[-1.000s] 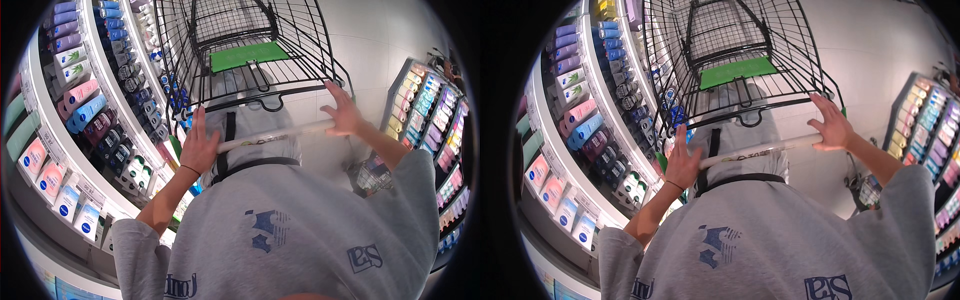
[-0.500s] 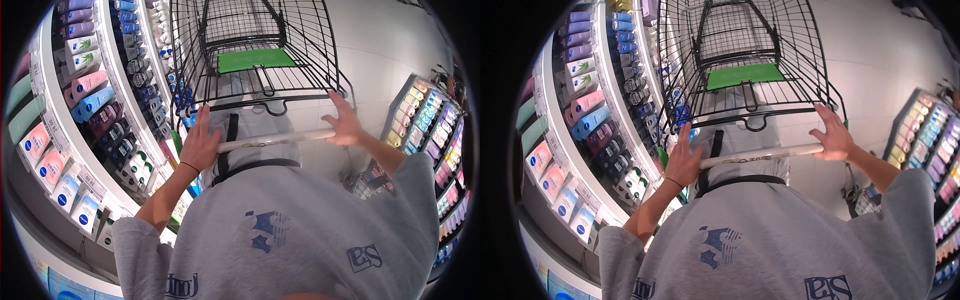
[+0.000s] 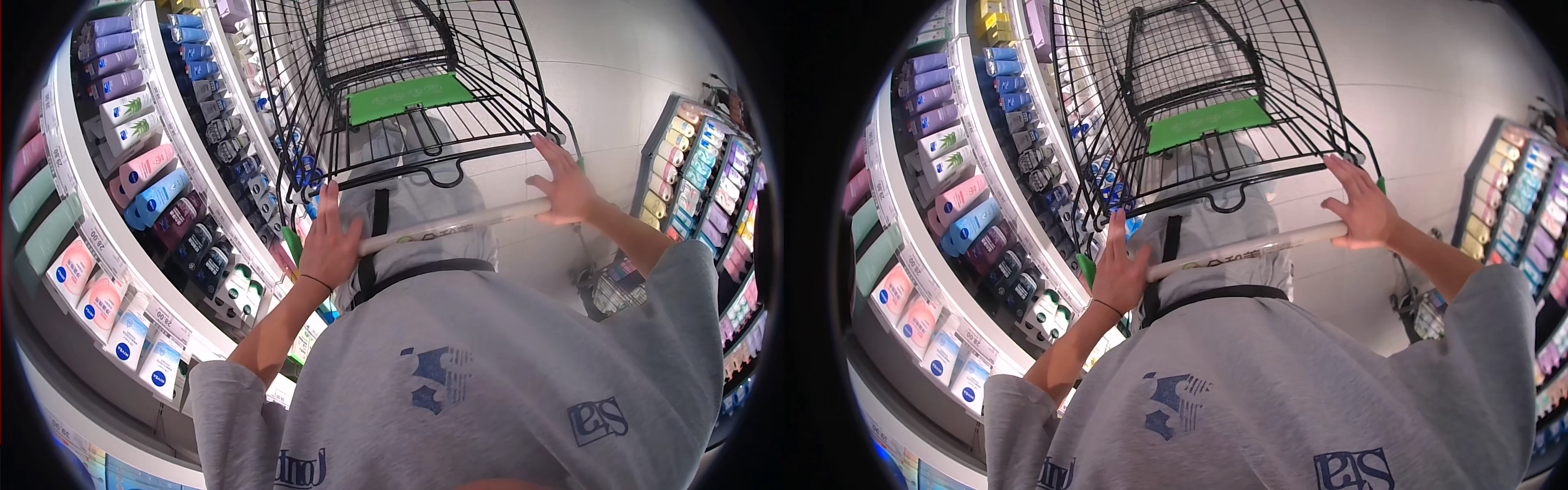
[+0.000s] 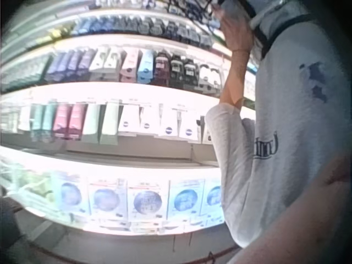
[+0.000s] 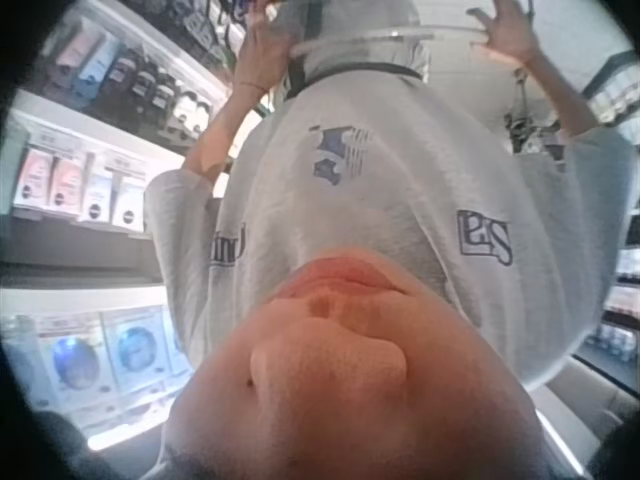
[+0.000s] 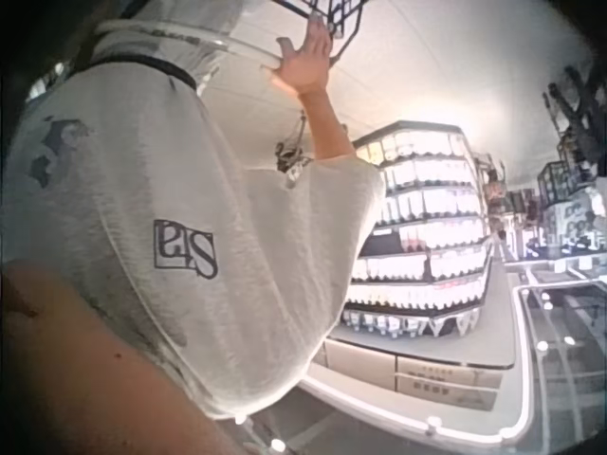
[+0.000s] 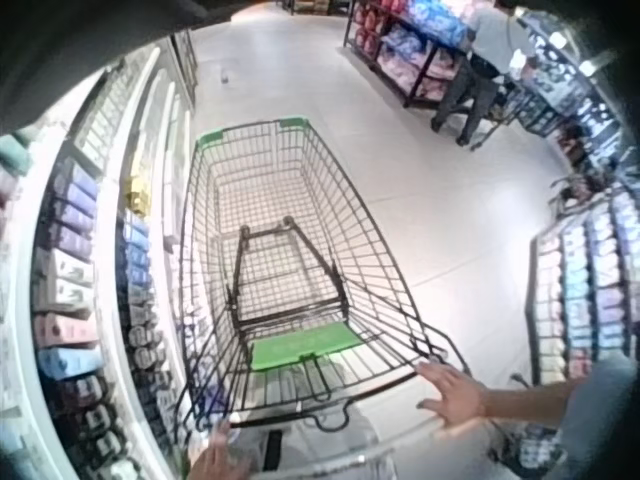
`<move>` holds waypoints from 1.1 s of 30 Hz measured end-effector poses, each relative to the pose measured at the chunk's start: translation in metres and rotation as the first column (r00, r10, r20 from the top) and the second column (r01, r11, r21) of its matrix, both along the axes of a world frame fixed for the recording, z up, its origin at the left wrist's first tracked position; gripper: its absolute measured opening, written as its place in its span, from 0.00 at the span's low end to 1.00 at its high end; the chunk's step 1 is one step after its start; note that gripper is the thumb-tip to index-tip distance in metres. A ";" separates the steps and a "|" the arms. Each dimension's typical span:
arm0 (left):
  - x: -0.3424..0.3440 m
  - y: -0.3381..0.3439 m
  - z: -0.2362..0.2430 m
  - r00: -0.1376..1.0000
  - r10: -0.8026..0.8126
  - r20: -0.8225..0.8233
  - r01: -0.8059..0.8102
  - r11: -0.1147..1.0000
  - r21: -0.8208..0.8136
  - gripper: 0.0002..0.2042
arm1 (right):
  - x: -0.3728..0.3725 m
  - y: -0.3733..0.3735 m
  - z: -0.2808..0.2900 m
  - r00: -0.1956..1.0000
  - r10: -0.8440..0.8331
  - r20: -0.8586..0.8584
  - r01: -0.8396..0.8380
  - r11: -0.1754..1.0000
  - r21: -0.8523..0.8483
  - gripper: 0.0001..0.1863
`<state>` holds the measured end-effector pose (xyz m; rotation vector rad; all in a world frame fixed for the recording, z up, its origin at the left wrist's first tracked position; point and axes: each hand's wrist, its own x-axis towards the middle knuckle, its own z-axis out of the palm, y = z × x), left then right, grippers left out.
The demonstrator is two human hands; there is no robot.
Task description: Selecting, inspecting, and comparing various personal care and skincare products from supermarket shelves and placing them in or out of a shopping cart.
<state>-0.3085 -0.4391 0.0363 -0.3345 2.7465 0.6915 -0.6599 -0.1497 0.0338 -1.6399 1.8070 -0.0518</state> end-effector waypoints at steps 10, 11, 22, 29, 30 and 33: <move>-0.003 -0.006 -0.002 0.999 0.018 -0.027 -0.017 1.000 0.026 0.08 | -0.007 -0.008 0.005 1.000 0.001 0.006 -0.001 0.999 -0.034 0.31; -0.004 -0.004 -0.002 1.000 0.024 -0.011 -0.024 0.999 0.029 0.08 | -0.009 -0.008 0.004 1.000 -0.002 0.005 0.002 0.999 -0.035 0.31; -0.017 -0.001 -0.003 1.000 0.013 -0.025 -0.012 0.999 0.050 0.08 | -0.024 -0.008 0.000 1.000 0.002 0.030 0.003 0.982 -0.191 0.27; -0.026 0.007 -0.002 1.000 0.017 -0.009 -0.017 0.998 0.066 0.10 | -0.038 -0.007 0.000 0.999 0.020 0.025 -0.019 0.998 -0.063 0.29; -0.029 0.008 -0.002 1.000 0.019 -0.012 -0.018 0.999 0.046 0.10 | -0.042 -0.008 -0.001 0.999 0.031 0.027 -0.029 0.996 -0.083 0.29; -0.035 0.013 -0.003 1.000 0.007 -0.004 -0.007 1.000 0.005 0.11 | -0.052 -0.008 0.000 0.999 0.039 0.034 -0.035 0.993 -0.109 0.28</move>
